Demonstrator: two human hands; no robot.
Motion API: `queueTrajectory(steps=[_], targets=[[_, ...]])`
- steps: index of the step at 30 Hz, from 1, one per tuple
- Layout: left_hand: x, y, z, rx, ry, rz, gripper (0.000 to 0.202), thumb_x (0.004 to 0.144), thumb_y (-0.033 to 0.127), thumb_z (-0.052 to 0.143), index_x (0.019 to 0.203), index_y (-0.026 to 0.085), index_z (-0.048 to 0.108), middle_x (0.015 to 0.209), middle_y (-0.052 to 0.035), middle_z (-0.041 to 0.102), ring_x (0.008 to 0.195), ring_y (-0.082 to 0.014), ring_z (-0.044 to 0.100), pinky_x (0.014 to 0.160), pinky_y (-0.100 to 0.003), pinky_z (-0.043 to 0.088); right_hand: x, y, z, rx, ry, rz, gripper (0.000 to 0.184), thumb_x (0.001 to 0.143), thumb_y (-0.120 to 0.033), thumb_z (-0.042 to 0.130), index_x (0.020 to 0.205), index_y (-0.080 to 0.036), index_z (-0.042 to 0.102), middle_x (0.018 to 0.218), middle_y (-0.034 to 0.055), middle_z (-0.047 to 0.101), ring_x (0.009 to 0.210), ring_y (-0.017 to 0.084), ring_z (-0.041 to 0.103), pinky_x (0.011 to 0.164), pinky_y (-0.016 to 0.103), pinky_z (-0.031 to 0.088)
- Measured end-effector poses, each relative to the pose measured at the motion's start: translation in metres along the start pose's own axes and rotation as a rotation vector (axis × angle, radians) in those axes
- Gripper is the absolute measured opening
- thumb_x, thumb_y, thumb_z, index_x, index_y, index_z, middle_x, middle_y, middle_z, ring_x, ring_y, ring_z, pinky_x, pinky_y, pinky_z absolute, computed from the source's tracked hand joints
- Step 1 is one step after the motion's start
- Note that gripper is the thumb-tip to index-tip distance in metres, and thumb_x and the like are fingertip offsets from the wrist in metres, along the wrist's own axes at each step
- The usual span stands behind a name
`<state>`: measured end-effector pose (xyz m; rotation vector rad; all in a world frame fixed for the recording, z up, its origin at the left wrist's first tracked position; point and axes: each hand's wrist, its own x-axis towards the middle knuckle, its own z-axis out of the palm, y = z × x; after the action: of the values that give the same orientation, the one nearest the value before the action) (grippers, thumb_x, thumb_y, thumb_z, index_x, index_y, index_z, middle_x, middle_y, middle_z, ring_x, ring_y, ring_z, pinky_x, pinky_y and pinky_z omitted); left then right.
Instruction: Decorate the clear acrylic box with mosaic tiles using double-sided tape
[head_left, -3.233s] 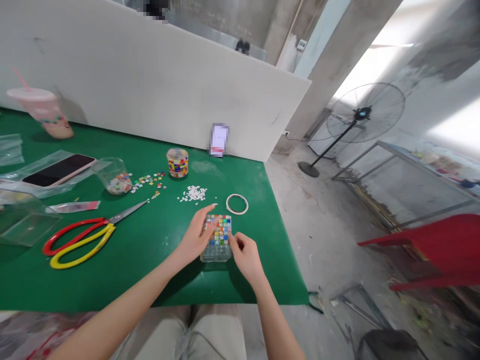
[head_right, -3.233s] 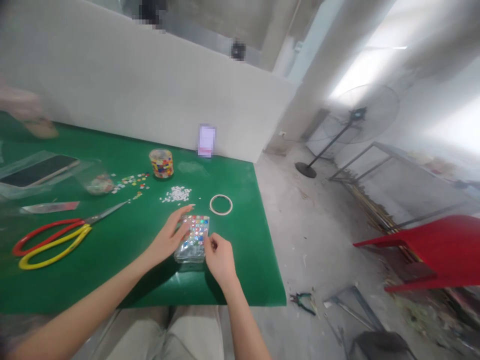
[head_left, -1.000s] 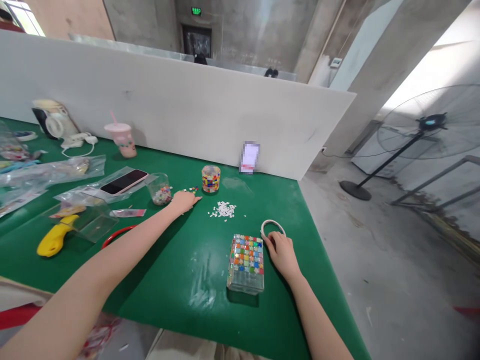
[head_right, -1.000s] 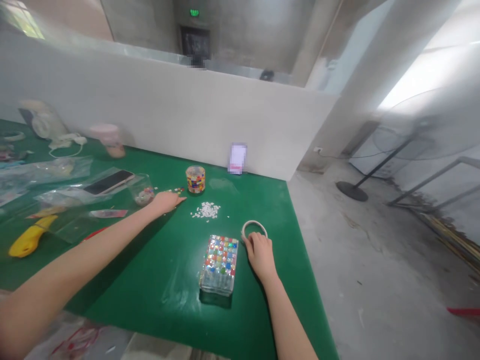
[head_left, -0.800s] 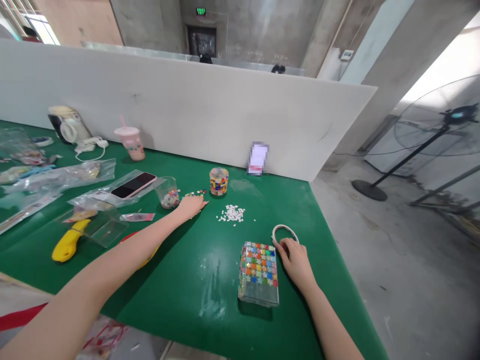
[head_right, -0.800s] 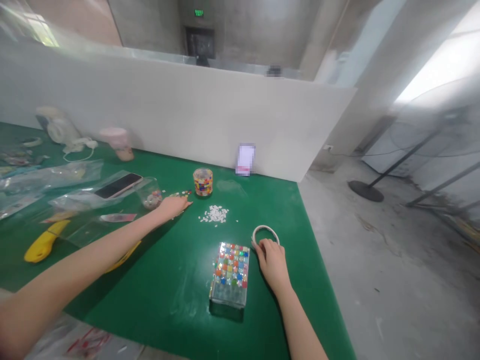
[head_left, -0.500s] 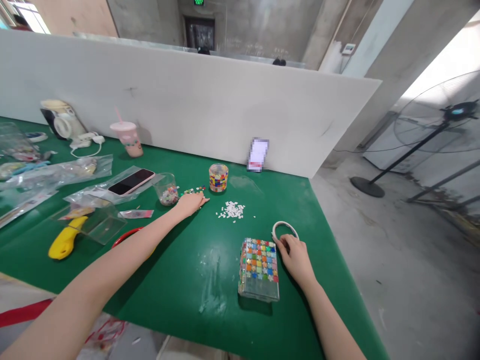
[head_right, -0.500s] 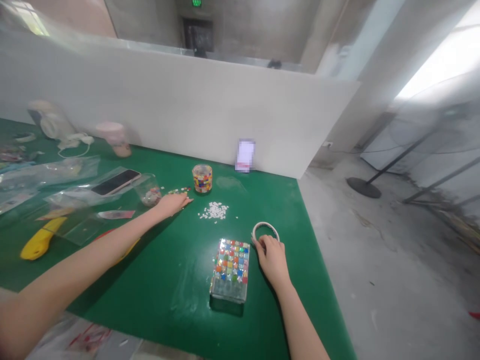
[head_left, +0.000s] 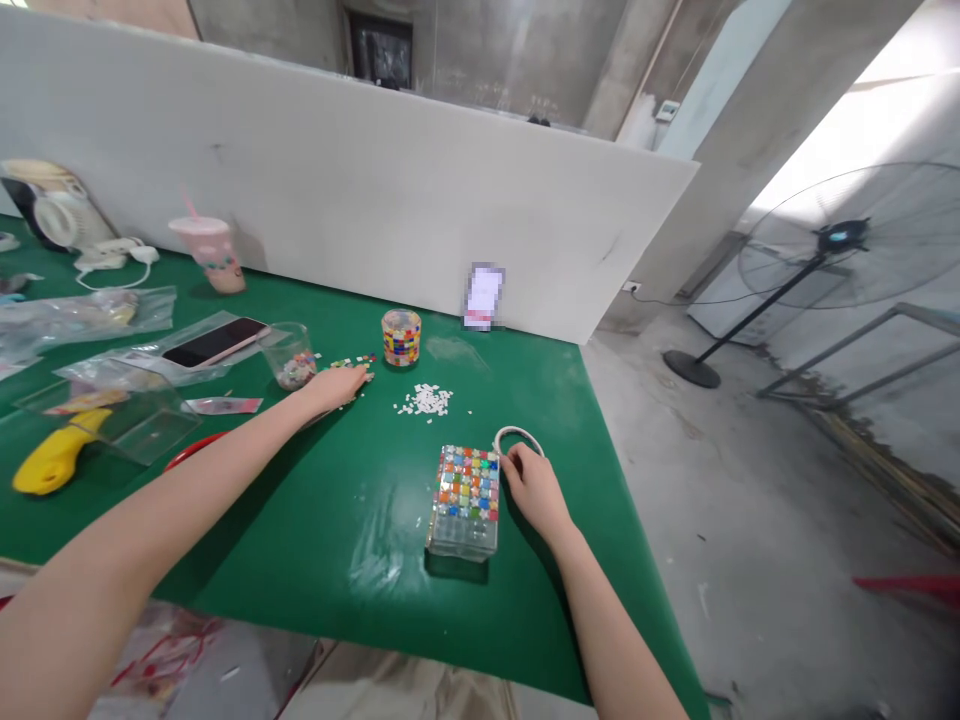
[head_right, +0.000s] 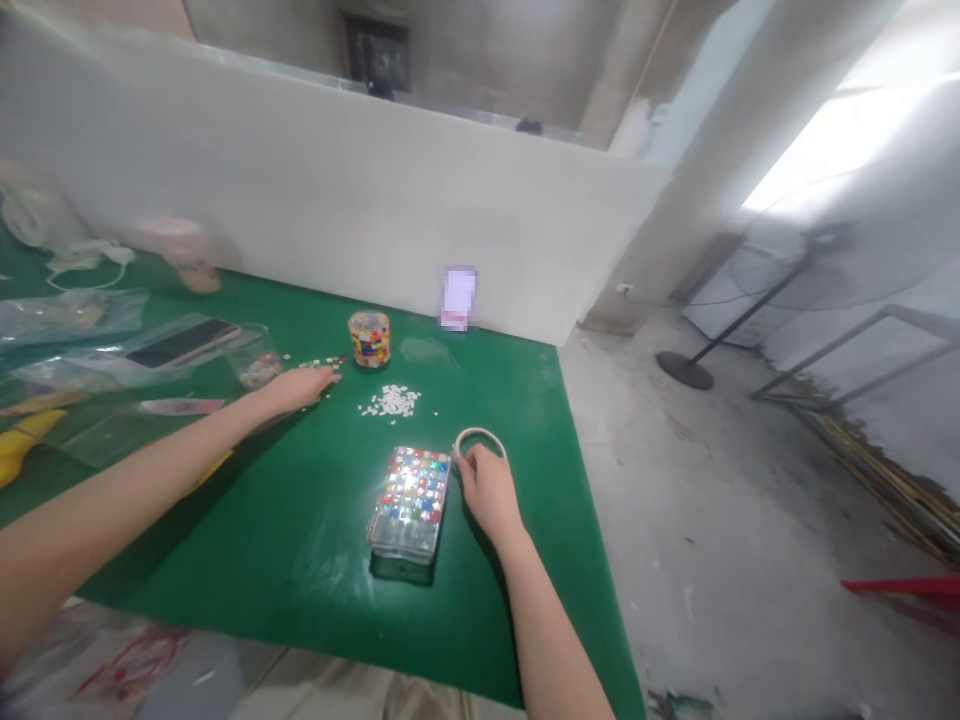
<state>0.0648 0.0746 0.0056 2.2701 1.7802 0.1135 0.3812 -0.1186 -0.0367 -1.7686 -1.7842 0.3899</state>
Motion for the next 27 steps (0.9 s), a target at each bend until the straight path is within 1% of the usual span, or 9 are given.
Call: queueTrajectory(steps=[4, 7, 12, 15, 16, 19, 22, 25, 27], targets=[[-0.02, 0.024, -0.029, -0.224, 0.146, -0.03, 0.027, 0.096, 0.036, 0.054, 0.109, 0.013, 0.06, 0.102, -0.0069, 0.065, 0.086, -0.0182, 0.064, 0.075, -0.037, 0.055, -0.002, -0.001, -0.003, 0.105, 0.018, 0.069, 0.025, 0.094, -0.033, 0.041, 0.087, -0.018, 0.06, 0.061, 0.0025, 0.062, 0.052, 0.019, 0.056, 0.053, 0.027, 0.036], [-0.048, 0.061, -0.05, -0.444, 0.225, 0.034, 0.037, 0.104, 0.035, 0.026, 0.088, 0.015, 0.053, 0.074, -0.002, 0.061, 0.065, -0.0137, 0.06, 0.064, -0.029, 0.052, 0.0, -0.002, -0.012, 0.189, 0.058, 0.069, 0.028, 0.092, -0.034, 0.044, 0.085, -0.017, 0.066, 0.066, 0.0044, 0.065, 0.057, 0.019, 0.057, 0.055, 0.028, 0.038], [-0.103, 0.131, -0.073, -0.764, 0.129, 0.261, 0.028, 0.098, 0.039, 0.036, 0.077, 0.02, 0.042, 0.059, 0.0037, 0.055, 0.05, -0.0098, 0.054, 0.051, -0.021, 0.046, 0.004, -0.024, -0.054, 0.334, 0.163, 0.02, 0.043, 0.097, -0.037, 0.031, 0.106, -0.014, 0.067, 0.057, -0.0034, 0.047, 0.05, 0.014, 0.044, 0.053, 0.026, 0.037], [-0.127, 0.159, -0.087, -0.985, -0.021, 0.452, 0.016, 0.095, 0.033, 0.049, 0.101, 0.018, 0.053, 0.049, 0.0084, 0.048, 0.041, -0.0079, 0.045, 0.043, -0.018, 0.039, 0.002, -0.061, -0.09, 0.392, 0.158, -0.074, 0.037, 0.098, -0.04, 0.039, 0.113, -0.018, 0.066, 0.061, -0.0045, 0.047, 0.055, 0.012, 0.047, 0.059, 0.025, 0.04], [-0.133, 0.165, -0.092, -1.005, -0.059, 0.511, 0.024, 0.094, 0.03, 0.051, 0.115, 0.017, 0.053, 0.048, 0.0092, 0.048, 0.041, -0.0078, 0.044, 0.043, -0.018, 0.038, 0.001, -0.076, -0.101, 0.421, 0.124, -0.16, 0.033, 0.098, -0.038, 0.043, 0.113, -0.019, 0.066, 0.061, -0.0047, 0.048, 0.056, 0.011, 0.048, 0.059, 0.025, 0.041], [-0.147, 0.174, -0.103, -0.971, -0.129, 0.67, 0.052, 0.094, 0.021, 0.051, 0.145, 0.02, 0.037, 0.051, 0.0092, 0.05, 0.045, -0.0078, 0.046, 0.046, -0.016, 0.041, -0.002, -0.116, -0.125, 0.391, 0.185, -0.317, 0.028, 0.1, -0.03, 0.043, 0.112, -0.022, 0.067, 0.061, -0.0052, 0.052, 0.055, 0.009, 0.049, 0.057, 0.023, 0.04], [-0.156, 0.17, -0.109, -0.984, -0.187, 0.753, 0.062, 0.094, 0.016, 0.05, 0.152, 0.024, 0.029, 0.055, 0.0087, 0.052, 0.047, -0.007, 0.048, 0.046, -0.014, 0.042, -0.004, -0.138, -0.133, 0.295, 0.278, -0.381, 0.023, 0.098, -0.025, 0.047, 0.111, -0.022, 0.067, 0.063, -0.0048, 0.057, 0.057, 0.01, 0.051, 0.058, 0.023, 0.041], [-0.163, 0.159, -0.11, -1.048, -0.273, 0.789, 0.054, 0.094, 0.018, 0.051, 0.146, 0.027, 0.04, 0.055, 0.0081, 0.053, 0.045, -0.0063, 0.05, 0.042, -0.013, 0.04, -0.006, -0.141, -0.13, 0.264, 0.32, -0.428, 0.022, 0.097, -0.021, 0.049, 0.112, -0.023, 0.065, 0.065, -0.0043, 0.06, 0.061, 0.011, 0.054, 0.062, 0.024, 0.044], [-0.169, 0.153, -0.111, -1.042, -0.272, 0.805, 0.046, 0.095, 0.017, 0.052, 0.139, 0.03, 0.05, 0.055, 0.0074, 0.055, 0.045, -0.0058, 0.051, 0.042, -0.013, 0.04, -0.007, -0.138, -0.127, 0.28, 0.273, -0.444, 0.024, 0.098, -0.02, 0.048, 0.115, -0.024, 0.064, 0.067, -0.0041, 0.061, 0.061, 0.011, 0.054, 0.063, 0.025, 0.045]])
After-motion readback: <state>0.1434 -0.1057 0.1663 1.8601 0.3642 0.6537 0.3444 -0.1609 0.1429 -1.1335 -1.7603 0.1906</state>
